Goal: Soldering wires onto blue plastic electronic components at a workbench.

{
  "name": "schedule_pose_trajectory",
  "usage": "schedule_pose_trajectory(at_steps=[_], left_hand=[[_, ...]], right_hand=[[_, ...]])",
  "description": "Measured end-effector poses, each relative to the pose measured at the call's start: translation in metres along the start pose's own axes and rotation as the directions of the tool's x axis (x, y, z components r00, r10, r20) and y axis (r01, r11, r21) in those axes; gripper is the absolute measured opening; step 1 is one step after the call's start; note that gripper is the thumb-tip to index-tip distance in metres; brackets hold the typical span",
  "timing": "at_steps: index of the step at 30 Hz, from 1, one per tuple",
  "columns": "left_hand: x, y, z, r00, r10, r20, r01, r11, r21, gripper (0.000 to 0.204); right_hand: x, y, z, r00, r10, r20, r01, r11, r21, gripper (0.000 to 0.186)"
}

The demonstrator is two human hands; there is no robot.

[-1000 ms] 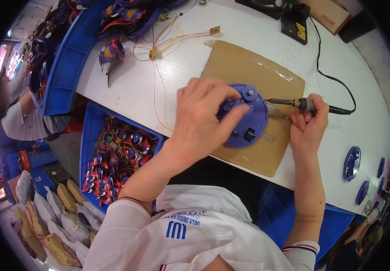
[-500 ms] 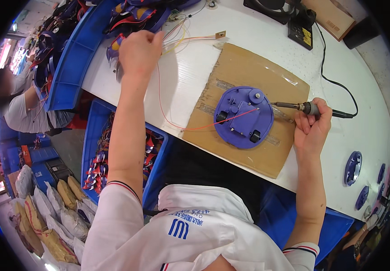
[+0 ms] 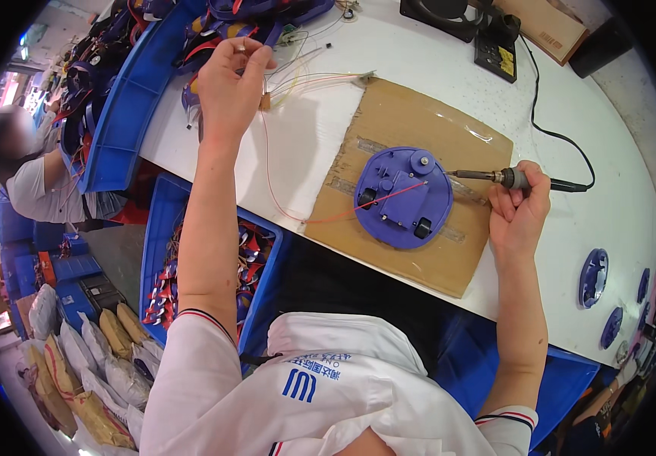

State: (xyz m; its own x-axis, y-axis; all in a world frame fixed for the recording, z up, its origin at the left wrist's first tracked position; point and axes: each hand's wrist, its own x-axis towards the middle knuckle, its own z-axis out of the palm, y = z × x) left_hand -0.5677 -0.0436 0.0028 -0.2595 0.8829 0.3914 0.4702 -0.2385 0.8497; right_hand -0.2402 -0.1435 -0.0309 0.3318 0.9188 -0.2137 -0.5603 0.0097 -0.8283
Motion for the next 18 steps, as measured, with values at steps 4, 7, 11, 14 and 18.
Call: schedule_pose_trajectory(at_steps=[4,7,11,14,18], left_hand=[[0.007,0.016,-0.003,0.973,0.209,-0.095,-0.195,0.971,0.14,0.007],[0.007,0.026,-0.005,0.901,0.407,-0.149,-0.345,0.882,0.321,0.006],[-0.023,0.031,-0.004,0.848,0.53,-0.015,-0.473,0.769,0.43,0.01],[-0.043,-0.005,-0.011,0.929,0.363,0.072,-0.346,0.783,0.516,0.011],[-0.043,-0.038,-0.012,0.971,0.24,0.009,-0.198,0.777,0.598,0.008]], right_hand=[[0.0,-0.001,-0.002,1.0,0.012,0.004,-0.012,1.0,0.006,0.015],[0.0,-0.002,-0.002,1.0,0.023,0.015,-0.023,1.0,0.015,0.016],[-0.001,-0.003,-0.002,1.0,0.007,-0.016,-0.007,1.0,0.004,0.016],[-0.001,-0.003,0.003,1.0,0.013,-0.009,-0.012,1.0,0.015,0.014],[-0.004,-0.003,0.003,1.0,0.025,-0.003,-0.025,0.999,0.022,0.013]])
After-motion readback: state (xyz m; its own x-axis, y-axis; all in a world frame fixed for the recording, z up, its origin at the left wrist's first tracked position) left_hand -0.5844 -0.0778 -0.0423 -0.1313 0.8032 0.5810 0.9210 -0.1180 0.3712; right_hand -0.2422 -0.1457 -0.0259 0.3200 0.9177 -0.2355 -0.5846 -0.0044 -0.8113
